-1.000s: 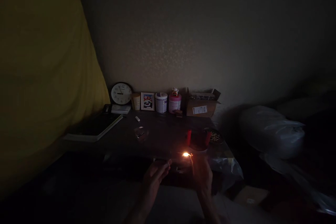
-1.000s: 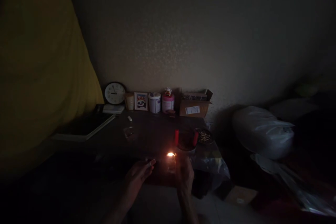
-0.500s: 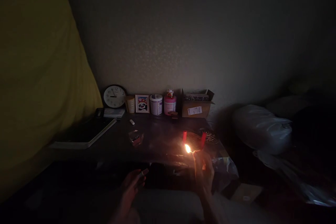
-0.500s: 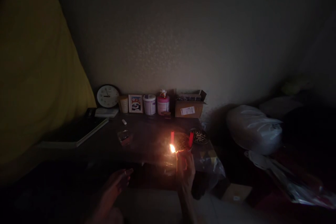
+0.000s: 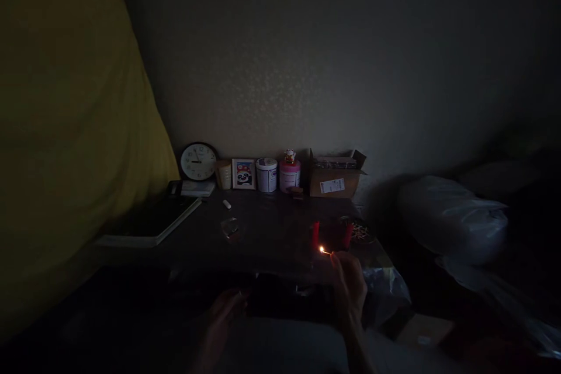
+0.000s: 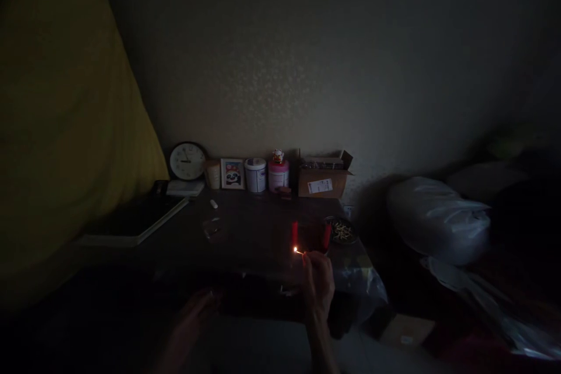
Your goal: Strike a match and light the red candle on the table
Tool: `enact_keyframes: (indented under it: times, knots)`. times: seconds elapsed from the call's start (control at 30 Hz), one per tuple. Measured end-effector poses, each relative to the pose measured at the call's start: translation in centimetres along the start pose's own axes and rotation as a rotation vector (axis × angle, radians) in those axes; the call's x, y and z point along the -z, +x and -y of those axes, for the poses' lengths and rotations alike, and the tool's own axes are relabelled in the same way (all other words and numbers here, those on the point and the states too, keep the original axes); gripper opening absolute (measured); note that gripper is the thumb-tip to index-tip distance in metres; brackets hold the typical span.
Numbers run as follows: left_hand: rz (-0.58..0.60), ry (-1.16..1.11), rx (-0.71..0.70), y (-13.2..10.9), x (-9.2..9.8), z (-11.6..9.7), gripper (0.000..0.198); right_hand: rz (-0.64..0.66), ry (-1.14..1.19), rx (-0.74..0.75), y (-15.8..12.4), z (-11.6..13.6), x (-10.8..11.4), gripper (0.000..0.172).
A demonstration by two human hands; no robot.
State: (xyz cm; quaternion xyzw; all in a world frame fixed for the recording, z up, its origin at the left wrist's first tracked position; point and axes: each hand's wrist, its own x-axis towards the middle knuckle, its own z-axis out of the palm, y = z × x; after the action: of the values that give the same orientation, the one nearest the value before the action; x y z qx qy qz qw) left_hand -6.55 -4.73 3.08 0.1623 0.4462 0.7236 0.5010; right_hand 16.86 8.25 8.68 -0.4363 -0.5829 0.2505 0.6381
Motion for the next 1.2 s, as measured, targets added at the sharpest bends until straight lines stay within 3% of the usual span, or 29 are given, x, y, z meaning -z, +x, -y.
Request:
enact_keyframes:
  times: [0.57,0.97,1.2]
  knots:
    - [0.041,0.033,0.028,-1.0,-0.1,-0.7,0.024,-0.001,-0.020,0.082,0.7,1.1,-0.1,0.020]
    - [-0.004,0.039,0.024,0.7,3.9,1.7,0.041,0.001,0.086,-0.026,2.7,-0.3,-1.1,0.024]
    - [0.015,0.038,0.088,0.7,3.6,1.1,0.046,-0.019,0.111,-0.064,4.2,-0.6,-1.7,0.027]
